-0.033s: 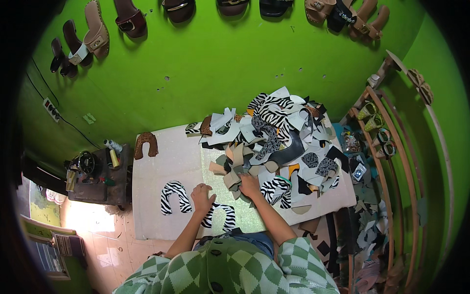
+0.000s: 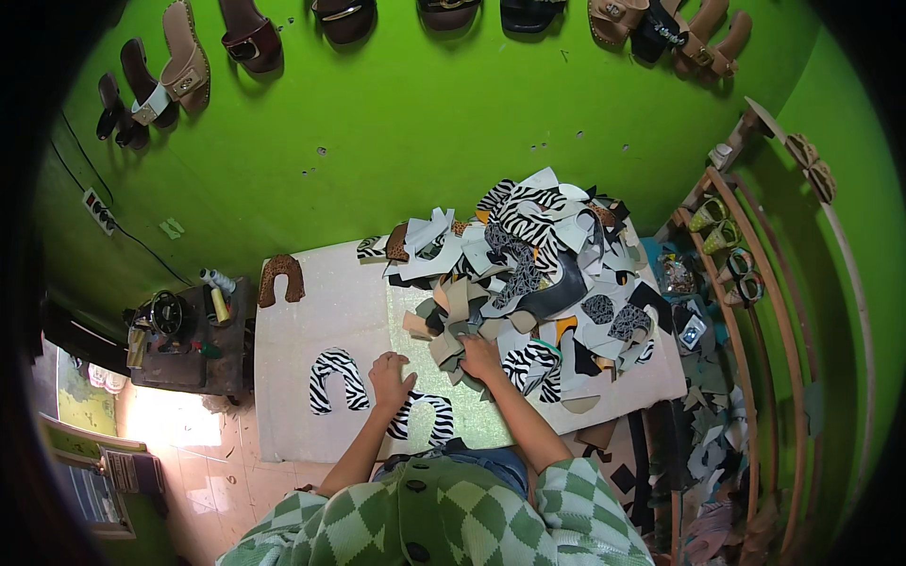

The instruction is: Sorting and matching zebra-patterned shoe upper components on a workbench.

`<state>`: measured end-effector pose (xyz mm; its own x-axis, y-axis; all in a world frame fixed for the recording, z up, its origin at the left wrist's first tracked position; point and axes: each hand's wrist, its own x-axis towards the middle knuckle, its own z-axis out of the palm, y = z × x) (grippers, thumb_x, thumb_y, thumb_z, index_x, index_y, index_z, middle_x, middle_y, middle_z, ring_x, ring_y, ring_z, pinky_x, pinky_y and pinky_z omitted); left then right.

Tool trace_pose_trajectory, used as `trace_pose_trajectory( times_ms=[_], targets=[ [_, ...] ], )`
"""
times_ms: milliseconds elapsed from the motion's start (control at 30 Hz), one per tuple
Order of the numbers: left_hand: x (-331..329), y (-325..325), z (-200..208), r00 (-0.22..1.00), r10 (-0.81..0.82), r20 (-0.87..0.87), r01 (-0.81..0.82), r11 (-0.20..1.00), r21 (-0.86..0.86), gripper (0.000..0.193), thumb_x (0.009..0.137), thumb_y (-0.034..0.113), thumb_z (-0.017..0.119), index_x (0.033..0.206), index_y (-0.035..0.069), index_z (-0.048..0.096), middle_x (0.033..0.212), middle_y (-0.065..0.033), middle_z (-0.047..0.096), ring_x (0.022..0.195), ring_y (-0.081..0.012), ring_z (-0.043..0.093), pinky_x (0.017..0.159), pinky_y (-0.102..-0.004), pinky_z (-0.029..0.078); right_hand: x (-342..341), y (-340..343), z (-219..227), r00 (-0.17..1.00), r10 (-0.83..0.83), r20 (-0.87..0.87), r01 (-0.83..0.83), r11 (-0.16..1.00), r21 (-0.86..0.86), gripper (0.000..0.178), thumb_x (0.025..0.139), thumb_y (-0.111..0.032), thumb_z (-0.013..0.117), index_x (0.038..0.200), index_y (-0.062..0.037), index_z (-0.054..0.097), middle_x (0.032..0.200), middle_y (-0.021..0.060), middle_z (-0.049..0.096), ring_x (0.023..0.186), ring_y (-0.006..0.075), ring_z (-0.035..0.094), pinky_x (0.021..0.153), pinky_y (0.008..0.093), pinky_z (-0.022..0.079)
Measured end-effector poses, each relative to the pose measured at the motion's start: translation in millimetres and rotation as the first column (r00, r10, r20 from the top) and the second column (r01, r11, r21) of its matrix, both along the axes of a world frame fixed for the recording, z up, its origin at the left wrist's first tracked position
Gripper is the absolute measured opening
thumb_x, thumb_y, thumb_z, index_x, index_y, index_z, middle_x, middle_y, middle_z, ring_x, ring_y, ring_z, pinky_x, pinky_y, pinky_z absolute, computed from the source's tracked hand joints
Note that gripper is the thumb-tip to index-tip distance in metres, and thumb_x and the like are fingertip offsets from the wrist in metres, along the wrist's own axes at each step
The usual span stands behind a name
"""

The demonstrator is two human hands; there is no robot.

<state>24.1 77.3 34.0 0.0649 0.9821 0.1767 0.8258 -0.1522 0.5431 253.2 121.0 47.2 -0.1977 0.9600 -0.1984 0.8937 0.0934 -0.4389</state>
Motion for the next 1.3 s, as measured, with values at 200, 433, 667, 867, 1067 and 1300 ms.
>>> trace_pose_trajectory(
  times_ms=[200, 433, 667, 867, 1067, 1300],
  targets=[
    [26.2, 26.8, 30.6, 0.986, -0.119, 0.120, 0.119, 0.993, 0.004, 0.065, 0.063, 0.015, 0.075, 0.122, 0.010, 0.049, 0.117, -0.0111, 0.049, 0.110, -0.0309, 0.045, 0.090, -0.0417, 0.038, 39.2, 50.0, 29.1, 0.877, 0.156, -0.454, -0.215, 0.973, -0.080, 0.065, 0.066, -0.015, 0.070, 0.127, -0.0120, 0.047, 0.118, 0.0190, 0.052, 0.106, 0.0340, 0.051, 0.094, 0.0402, 0.041],
    [43.2, 43.0, 30.9, 0.949, -0.316, 0.004, 0.316, 0.949, 0.015, 0.064, 0.063, 0.008, 0.070, 0.123, 0.019, 0.053, 0.130, -0.0163, 0.042, 0.116, -0.0349, 0.042, 0.094, -0.0404, 0.039, 85.8, 67.0, 54.4, 0.965, -0.091, 0.244, 0.070, 0.993, 0.095, 0.038, 0.072, -0.013, 0.064, 0.110, -0.0211, 0.062, 0.119, 0.0018, 0.050, 0.114, 0.0255, 0.042, 0.096, 0.0460, 0.033],
    [15.0, 40.4, -7.5, 0.967, -0.197, -0.164, 0.156, 0.960, -0.233, 0.051, 0.064, 0.019, 0.069, 0.114, 0.019, 0.061, 0.128, -0.0156, 0.043, 0.117, -0.0334, 0.039, 0.091, -0.0433, 0.040, 115.6, 67.5, 33.3, 0.835, -0.313, 0.452, 0.197, 0.938, 0.284, 0.024, 0.083, -0.024, 0.052, 0.096, -0.0157, 0.070, 0.111, 0.0028, 0.056, 0.115, 0.0248, 0.039, 0.096, 0.0472, 0.025],
    [-12.9, 31.5, -15.2, 0.982, -0.095, -0.161, 0.064, 0.980, -0.188, 0.060, 0.065, 0.022, 0.074, 0.120, 0.012, 0.053, 0.126, -0.0148, 0.042, 0.117, -0.0323, 0.039, 0.091, -0.0435, 0.039, 123.8, 79.2, 30.8, 0.815, -0.407, 0.413, 0.290, 0.903, 0.317, 0.023, 0.080, -0.022, 0.057, 0.098, -0.0123, 0.067, 0.111, 0.0051, 0.058, 0.111, 0.0270, 0.043, 0.094, 0.0464, 0.027],
    [-7.1, 28.7, -14.4, 0.998, -0.052, -0.030, 0.045, 0.981, -0.190, 0.066, 0.066, 0.015, 0.073, 0.126, 0.009, 0.045, 0.123, -0.0157, 0.044, 0.114, -0.0327, 0.042, 0.091, -0.0420, 0.039, 78.1, 92.1, 29.2, 0.901, -0.353, 0.250, 0.335, 0.935, 0.112, 0.053, 0.074, -0.038, 0.067, 0.119, -0.0131, 0.056, 0.117, 0.0108, 0.056, 0.113, 0.0314, 0.047, 0.096, 0.0499, 0.031],
    [-12.6, 24.5, -4.7, 0.997, -0.019, 0.077, 0.025, 0.997, -0.070, 0.057, 0.067, 0.005, 0.066, 0.120, 0.005, 0.046, 0.116, -0.0155, 0.048, 0.107, -0.0335, 0.047, 0.089, -0.0415, 0.040, 80.4, 121.1, 16.5, 0.878, -0.372, 0.301, 0.370, 0.927, 0.064, 0.066, 0.069, -0.050, 0.071, 0.119, -0.0095, 0.055, 0.121, 0.0148, 0.054, 0.116, 0.0288, 0.049, 0.098, 0.0510, 0.032]
  ],
)
